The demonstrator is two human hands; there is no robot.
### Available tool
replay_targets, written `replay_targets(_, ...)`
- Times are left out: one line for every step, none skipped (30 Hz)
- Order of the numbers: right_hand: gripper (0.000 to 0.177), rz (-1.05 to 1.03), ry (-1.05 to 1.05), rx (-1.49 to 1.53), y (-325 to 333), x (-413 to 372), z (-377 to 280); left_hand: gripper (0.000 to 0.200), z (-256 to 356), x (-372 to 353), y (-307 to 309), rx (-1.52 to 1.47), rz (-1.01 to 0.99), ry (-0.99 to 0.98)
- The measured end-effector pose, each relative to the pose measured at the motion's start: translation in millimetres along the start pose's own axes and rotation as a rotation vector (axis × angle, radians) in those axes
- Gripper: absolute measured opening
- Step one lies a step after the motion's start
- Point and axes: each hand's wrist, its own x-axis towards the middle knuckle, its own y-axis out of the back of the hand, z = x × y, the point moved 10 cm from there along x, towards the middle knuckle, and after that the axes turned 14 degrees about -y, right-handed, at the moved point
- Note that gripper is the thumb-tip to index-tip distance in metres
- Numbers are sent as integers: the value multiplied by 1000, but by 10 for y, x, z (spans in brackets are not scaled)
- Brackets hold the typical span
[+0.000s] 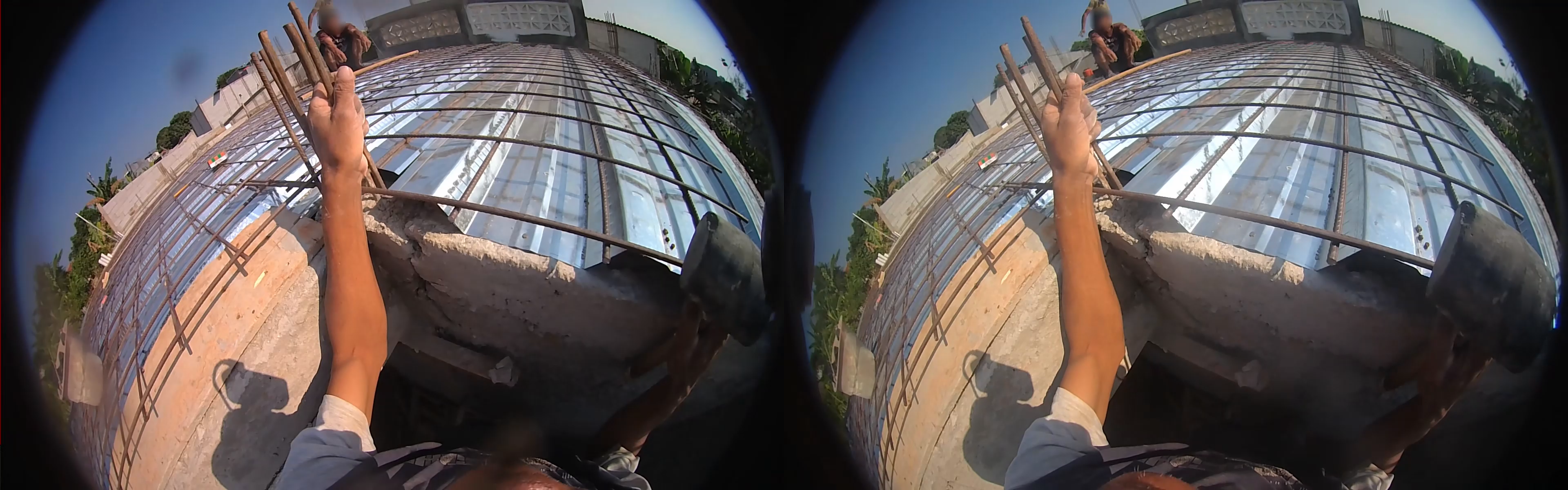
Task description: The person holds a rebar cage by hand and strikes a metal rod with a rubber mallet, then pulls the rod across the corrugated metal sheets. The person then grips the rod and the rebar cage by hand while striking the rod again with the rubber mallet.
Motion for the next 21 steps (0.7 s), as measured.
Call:
replay_targets(44, -6, -8, -4, -2, 2, 7, 30, 3, -2, 0, 0, 0, -1)
replay_targets(45, -11, -15, -8, -4, 3, 15, 30, 4, -2, 2, 0, 1, -2)
replay_targets(45, -11, -10, -14, 1, -10, 7, 30, 2, 2, 3, -4, 1, -3)
replay_targets(46, -4, -3, -20, 3, -12, -1, 30, -4, 3, 5, -9, 0, -3)
replay_targets(46, 3, 5, -25, 5, -14, -10, 30, -7, 4, 5, -13, 0, -3)
replay_targets(47, 16, 16, -30, 4, -14, -16, 30, -4, 2, 5, -10, -3, -6)
replay_targets(47, 29, 27, -35, 6, -16, -24, 30, 0, -1, 4, -6, -6, -9)
replay_targets(48, 35, 46, -35, 8, -20, -42, 30, 5, 0, 1, -2, -9, -13)
replay_targets(48, 40, 66, -35, 12, -26, -60, 31, 6, 2, 2, -2, -5, -11)
replay_targets(48, 44, 74, -41, 16, -33, -69, 31, 7, 3, 1, -1, -2, -9)
replay_targets(48, 48, 82, -47, 21, -41, -77, 31, 5, 1, 3, -1, 1, -6)
replay_targets(47, 52, 81, -58, 26, -48, -82, 31, 6, -1, -2, -8, -4, -6)
replay_targets(47, 40, 58, -49, 23, -45, -73, 30, 6, -1, -4, -16, -9, -5)
replay_targets(46, 28, 36, -41, 20, -43, -64, 30, 5, -2, -6, -23, -15, -4)
replay_targets(45, 1, -8, -13, 17, -30, -48, 30, 2, -1, -2, -23, -15, -5)
replay_targets(44, -18, -46, -3, 12, -16, -34, 30, -5, 0, 3, -22, -14, -5)
replay_targets(43, -36, -84, 7, 6, -4, -19, 29, -9, 0, 4, -22, -13, -5)
replay_targets(42, -45, -117, 0, -2, 11, -8, 29, -9, -2, 4, -19, -13, -4)
replay_targets(41, -34, -114, -6, -3, 12, -19, 29, -5, -1, 2, -16, -11, -5)
replay_targets(41, -22, -111, -11, -3, 14, -30, 29, -2, -1, 3, -13, -9, -5)
replay_targets(41, 7, -74, -15, 0, -1, -65, 29, -2, -1, 2, -15, -9, -3)
